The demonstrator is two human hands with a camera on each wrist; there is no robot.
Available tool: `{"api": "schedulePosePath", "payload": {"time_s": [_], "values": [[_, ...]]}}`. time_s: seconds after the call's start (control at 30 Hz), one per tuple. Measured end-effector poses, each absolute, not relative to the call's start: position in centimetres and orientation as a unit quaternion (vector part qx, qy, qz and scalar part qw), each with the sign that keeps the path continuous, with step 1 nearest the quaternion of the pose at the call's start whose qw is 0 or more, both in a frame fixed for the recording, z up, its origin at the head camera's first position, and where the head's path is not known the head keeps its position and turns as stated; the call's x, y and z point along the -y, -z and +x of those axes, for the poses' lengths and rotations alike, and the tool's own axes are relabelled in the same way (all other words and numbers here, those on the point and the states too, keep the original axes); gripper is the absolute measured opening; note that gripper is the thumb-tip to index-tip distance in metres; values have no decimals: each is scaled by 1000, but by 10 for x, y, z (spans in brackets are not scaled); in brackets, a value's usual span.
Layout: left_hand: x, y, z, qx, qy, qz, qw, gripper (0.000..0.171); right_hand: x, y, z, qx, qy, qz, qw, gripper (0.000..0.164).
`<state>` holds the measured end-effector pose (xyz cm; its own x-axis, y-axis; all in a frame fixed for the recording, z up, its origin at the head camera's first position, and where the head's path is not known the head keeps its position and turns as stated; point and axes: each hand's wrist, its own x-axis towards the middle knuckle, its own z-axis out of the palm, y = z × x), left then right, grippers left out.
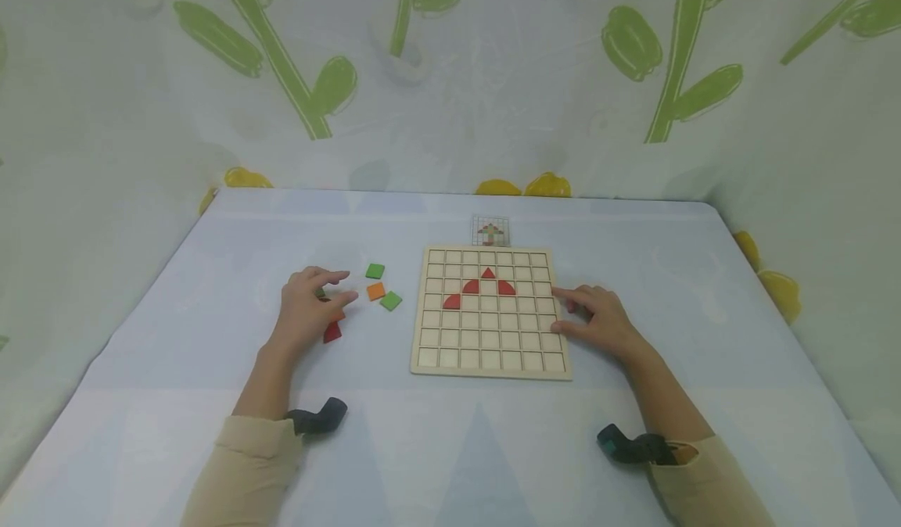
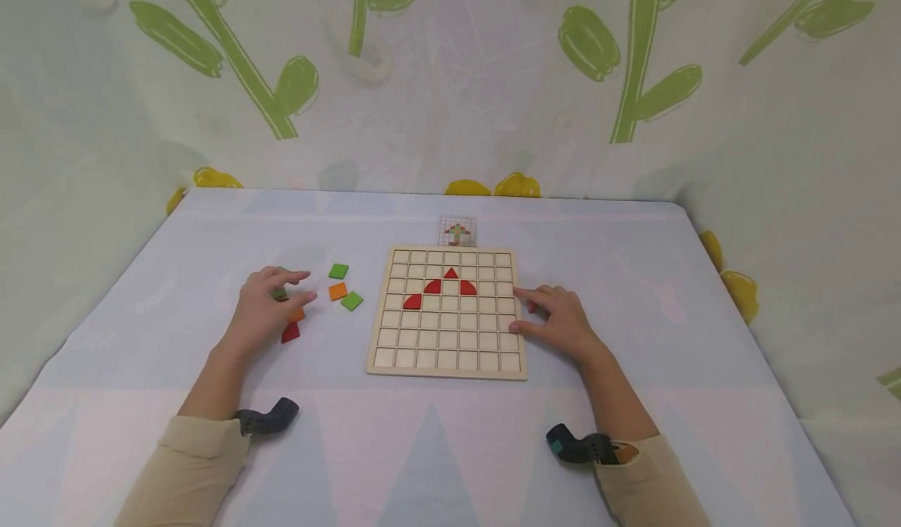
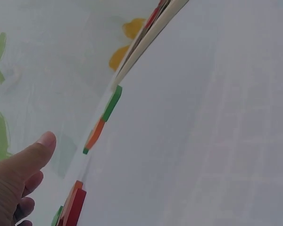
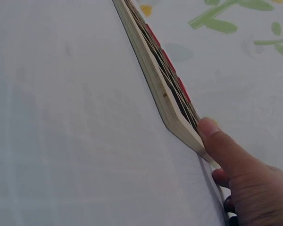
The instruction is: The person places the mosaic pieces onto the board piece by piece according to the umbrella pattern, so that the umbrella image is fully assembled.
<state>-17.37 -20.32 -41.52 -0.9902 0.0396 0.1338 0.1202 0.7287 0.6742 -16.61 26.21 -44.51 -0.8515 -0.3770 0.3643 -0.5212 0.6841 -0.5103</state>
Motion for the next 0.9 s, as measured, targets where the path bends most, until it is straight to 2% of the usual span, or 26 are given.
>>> {"api": "schedulePosePath", "payload": {"time_s": [0.53, 0.9], "values": [[240, 419, -170, 953, 288, 24, 89, 46, -261, 443, -162, 918, -304, 232, 107, 54], [254, 420, -168, 951, 292, 86, 49, 49, -259, 442, -162, 924, -301, 216, 93, 56]]}}
